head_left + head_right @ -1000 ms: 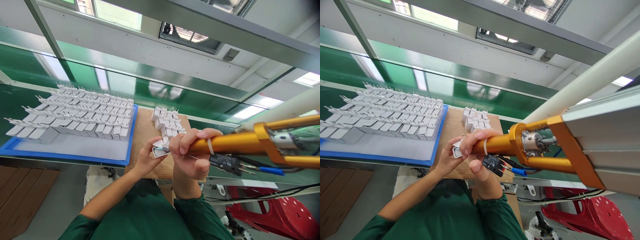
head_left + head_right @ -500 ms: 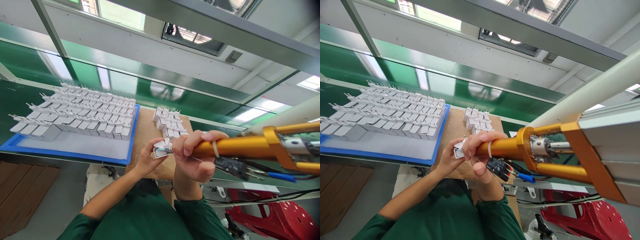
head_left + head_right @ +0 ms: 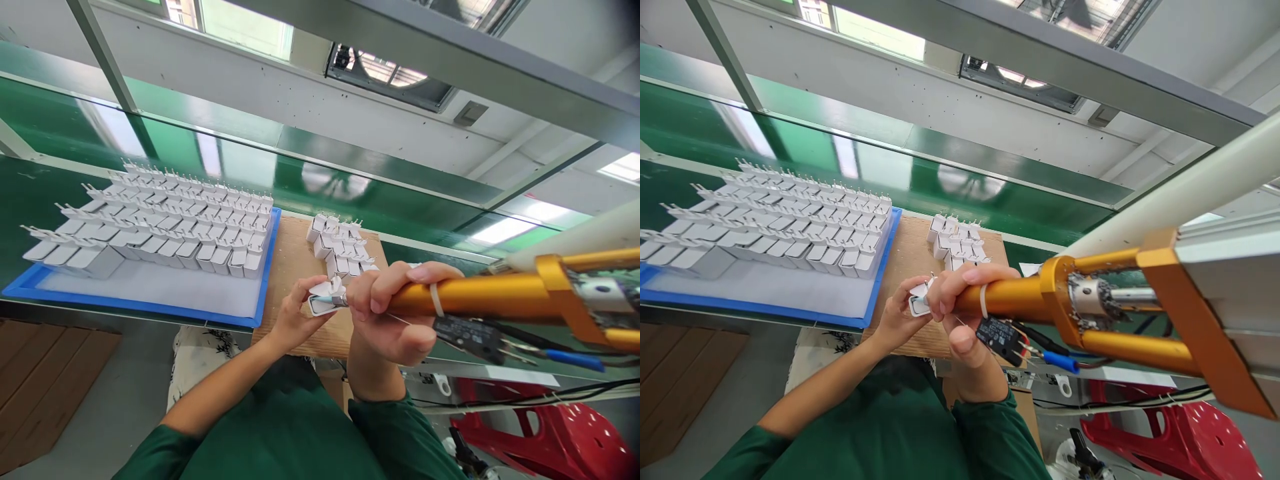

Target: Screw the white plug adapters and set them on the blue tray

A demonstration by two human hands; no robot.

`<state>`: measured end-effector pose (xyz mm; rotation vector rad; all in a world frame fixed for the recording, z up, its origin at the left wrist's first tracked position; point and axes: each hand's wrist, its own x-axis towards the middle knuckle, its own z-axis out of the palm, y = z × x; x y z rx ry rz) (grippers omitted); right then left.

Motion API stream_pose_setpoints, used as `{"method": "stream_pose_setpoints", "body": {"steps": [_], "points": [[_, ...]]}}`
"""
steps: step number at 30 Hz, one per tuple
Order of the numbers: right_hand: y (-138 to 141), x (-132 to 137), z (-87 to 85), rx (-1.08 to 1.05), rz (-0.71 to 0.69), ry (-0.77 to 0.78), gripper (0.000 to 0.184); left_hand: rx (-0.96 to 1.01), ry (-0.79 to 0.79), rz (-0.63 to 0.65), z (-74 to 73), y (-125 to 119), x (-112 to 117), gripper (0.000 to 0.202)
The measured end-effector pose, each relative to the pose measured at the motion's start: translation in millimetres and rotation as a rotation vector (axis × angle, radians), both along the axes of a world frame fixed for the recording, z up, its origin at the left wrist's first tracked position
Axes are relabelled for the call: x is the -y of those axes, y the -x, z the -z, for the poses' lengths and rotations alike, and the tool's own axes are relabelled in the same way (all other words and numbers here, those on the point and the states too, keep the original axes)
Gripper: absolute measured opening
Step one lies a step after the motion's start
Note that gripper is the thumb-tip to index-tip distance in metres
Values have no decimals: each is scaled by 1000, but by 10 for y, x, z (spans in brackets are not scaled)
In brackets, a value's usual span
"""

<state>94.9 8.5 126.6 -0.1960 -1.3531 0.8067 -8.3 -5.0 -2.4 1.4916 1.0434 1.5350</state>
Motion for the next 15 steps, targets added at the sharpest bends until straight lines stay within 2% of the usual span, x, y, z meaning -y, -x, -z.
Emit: {"method": "stream_pose_setpoints", "body": {"steps": [15], "points": [[-22,-21,11,11,27,-16,32,-23,16,-6,16,10,19,56]]}}
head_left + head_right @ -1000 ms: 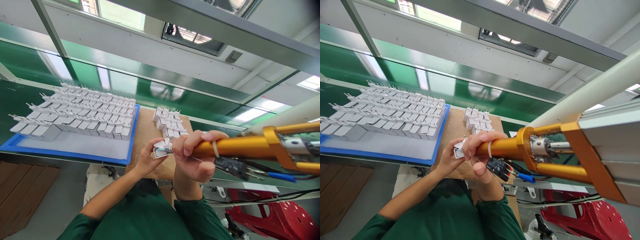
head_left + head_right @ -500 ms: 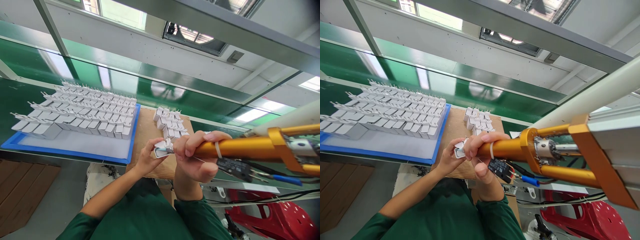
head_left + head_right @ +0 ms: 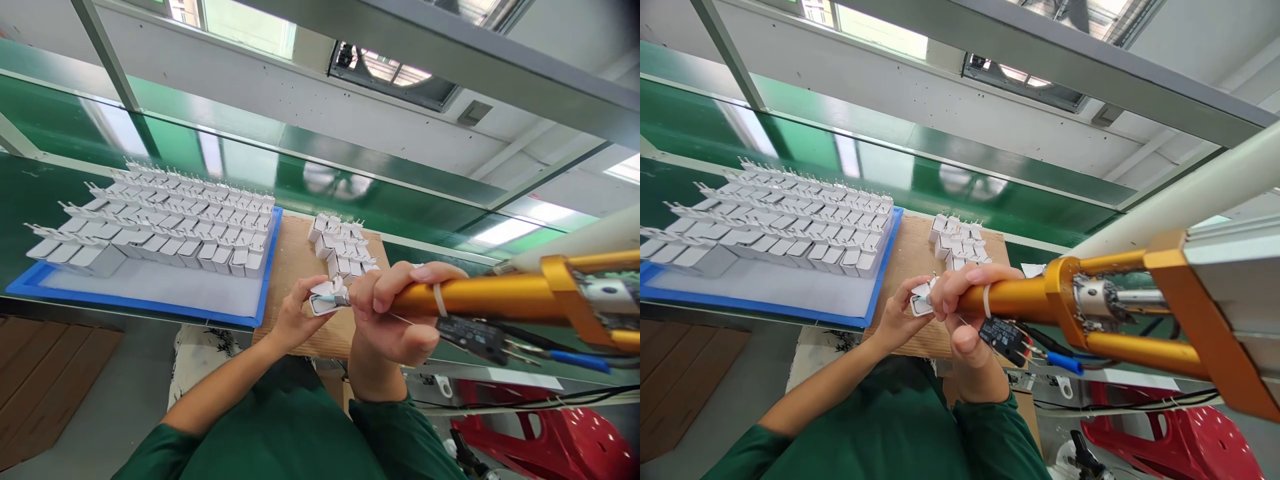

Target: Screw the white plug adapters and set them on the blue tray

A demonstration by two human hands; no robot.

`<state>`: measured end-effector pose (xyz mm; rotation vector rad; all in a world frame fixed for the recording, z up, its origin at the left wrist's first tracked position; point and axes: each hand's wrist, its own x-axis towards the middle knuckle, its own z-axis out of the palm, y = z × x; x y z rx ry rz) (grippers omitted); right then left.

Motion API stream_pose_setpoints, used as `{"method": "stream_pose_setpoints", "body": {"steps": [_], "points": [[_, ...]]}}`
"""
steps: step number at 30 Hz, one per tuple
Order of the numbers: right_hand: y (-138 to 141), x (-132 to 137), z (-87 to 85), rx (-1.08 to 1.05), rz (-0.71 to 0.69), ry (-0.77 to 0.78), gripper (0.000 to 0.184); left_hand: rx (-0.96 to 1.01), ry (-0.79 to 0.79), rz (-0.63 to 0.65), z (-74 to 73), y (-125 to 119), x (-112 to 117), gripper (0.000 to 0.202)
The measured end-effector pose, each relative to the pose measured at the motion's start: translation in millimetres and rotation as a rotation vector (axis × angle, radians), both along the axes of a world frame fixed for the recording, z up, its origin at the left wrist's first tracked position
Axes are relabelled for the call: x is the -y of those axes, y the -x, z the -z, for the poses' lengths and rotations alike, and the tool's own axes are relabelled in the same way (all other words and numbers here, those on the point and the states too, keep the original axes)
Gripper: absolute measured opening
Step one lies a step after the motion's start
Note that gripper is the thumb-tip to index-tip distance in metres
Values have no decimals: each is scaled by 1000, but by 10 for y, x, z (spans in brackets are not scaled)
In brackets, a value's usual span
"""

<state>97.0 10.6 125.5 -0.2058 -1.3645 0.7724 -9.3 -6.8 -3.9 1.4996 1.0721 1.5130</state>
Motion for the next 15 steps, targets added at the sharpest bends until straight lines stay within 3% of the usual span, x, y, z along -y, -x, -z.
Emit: {"method": "stream_pose_setpoints", "body": {"steps": [6,15], "points": [[38,-9,7,-22,68,-5,33,-1,-1,-10,8,-2,11,55],[1,-1,3,2,45,35,32,-4,57,-17,5,-1,13,56]]}}
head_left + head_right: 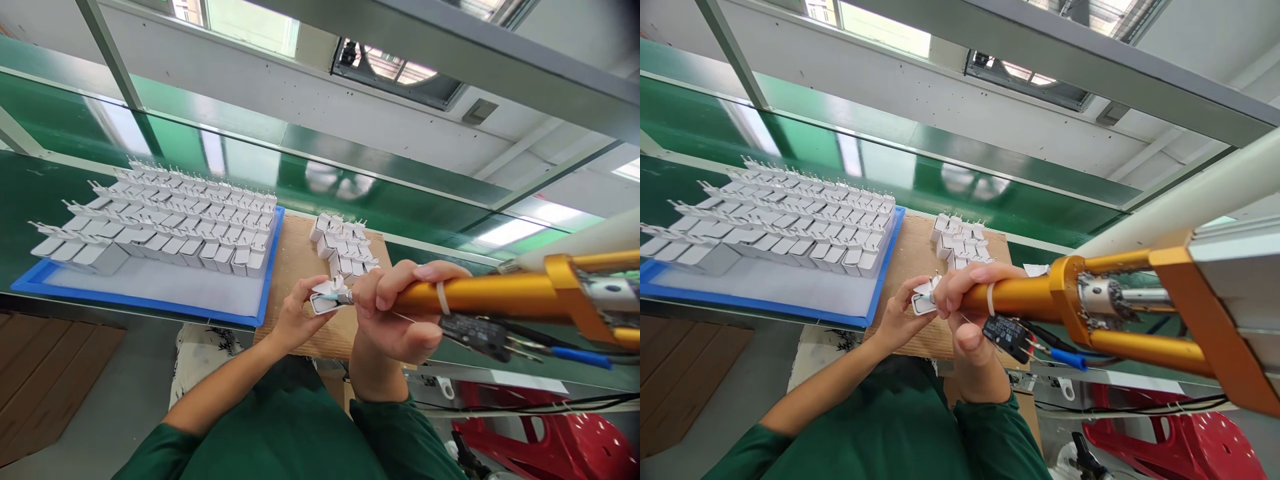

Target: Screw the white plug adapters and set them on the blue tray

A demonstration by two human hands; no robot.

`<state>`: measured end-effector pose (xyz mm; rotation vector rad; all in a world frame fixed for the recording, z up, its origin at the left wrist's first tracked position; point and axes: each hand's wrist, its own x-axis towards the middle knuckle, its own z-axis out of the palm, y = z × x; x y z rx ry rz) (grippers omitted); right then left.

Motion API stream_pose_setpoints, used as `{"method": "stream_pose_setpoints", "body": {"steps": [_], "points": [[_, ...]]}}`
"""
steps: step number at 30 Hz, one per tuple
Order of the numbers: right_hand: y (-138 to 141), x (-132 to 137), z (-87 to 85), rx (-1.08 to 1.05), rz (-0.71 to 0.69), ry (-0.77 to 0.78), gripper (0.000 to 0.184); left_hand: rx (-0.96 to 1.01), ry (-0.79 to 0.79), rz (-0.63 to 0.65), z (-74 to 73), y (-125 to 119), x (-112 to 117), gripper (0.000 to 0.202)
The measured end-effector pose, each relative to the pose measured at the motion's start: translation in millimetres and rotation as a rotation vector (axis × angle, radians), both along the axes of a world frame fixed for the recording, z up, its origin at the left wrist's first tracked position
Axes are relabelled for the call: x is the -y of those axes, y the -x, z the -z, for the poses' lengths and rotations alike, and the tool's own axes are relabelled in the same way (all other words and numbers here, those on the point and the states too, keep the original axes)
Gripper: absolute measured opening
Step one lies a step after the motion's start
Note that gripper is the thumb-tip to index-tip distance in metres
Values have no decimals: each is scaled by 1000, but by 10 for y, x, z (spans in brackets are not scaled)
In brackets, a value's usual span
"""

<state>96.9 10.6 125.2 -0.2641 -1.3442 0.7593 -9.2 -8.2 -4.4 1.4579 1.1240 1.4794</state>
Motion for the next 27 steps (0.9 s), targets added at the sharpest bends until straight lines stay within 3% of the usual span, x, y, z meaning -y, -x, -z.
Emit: {"method": "stream_pose_setpoints", "body": {"steps": [8,17,23,27], "points": [[-14,-64,38,-11,-17,-19,39,-36,28,9,4,19,-7,57],[-19,-220,56,-46,2,-77,42,-45,252,52,106,184,-129,56],[-90,-320,108,-48,55,-47,43,197,402,202,259,298,-179,54],[-136,-407,153,-78,34,-80,40,210,414,187,276,297,-183,46]]}}
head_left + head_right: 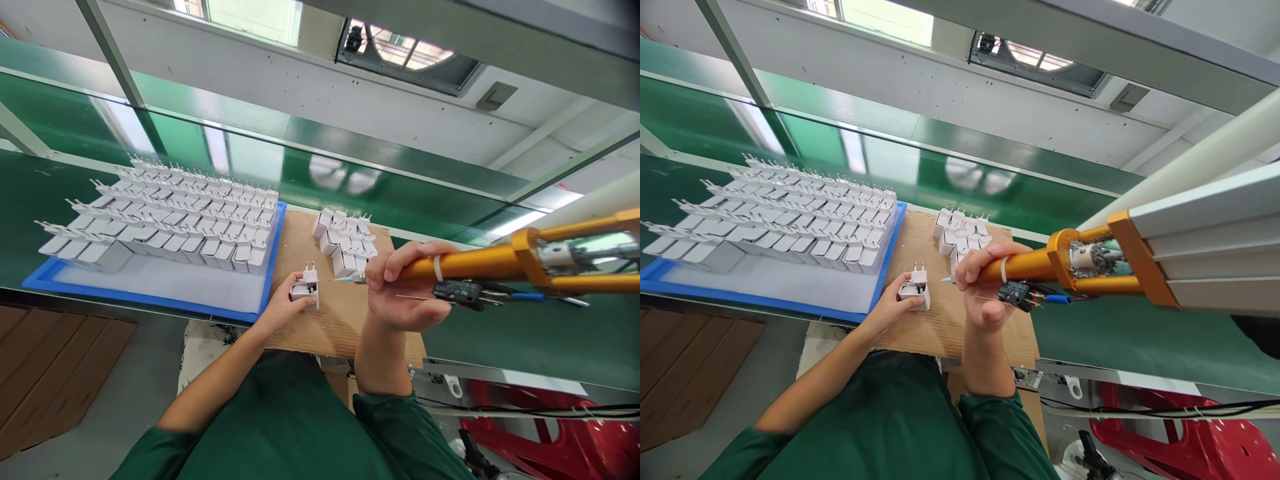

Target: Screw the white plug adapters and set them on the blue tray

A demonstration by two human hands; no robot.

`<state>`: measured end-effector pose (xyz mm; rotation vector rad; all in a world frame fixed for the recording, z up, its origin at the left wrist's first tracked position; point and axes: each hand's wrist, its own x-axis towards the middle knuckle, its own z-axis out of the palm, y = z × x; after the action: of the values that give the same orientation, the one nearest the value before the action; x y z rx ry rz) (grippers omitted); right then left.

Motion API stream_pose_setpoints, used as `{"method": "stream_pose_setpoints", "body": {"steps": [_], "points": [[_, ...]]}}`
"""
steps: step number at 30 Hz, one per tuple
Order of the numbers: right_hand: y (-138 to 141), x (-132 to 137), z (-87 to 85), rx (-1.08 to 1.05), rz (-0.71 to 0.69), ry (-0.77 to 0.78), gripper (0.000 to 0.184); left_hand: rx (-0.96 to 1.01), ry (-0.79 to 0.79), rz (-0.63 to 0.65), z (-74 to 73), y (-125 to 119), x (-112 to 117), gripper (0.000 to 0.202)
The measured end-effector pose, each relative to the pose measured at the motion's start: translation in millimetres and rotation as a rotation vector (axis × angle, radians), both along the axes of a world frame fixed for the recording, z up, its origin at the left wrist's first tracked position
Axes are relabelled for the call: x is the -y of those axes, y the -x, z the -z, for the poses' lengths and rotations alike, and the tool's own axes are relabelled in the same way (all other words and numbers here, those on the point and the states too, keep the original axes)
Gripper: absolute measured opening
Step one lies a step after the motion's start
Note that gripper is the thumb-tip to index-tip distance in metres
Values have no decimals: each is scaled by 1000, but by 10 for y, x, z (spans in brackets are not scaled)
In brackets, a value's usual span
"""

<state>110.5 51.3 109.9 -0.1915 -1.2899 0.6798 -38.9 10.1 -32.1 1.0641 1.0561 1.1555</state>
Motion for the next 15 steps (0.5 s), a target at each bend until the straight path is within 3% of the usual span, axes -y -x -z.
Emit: {"method": "stream_pose_setpoints", "body": {"steps": [6,11,15], "points": [[-78,-84,60,-26,24,1,42,-301,-92,-66,-56,-52,12,40],[-152,-131,116,16,42,-49,47,-548,-308,-166,-46,-137,-20,27],[-178,-143,142,10,54,-58,49,-638,-512,-137,-32,-180,-83,30]]}}
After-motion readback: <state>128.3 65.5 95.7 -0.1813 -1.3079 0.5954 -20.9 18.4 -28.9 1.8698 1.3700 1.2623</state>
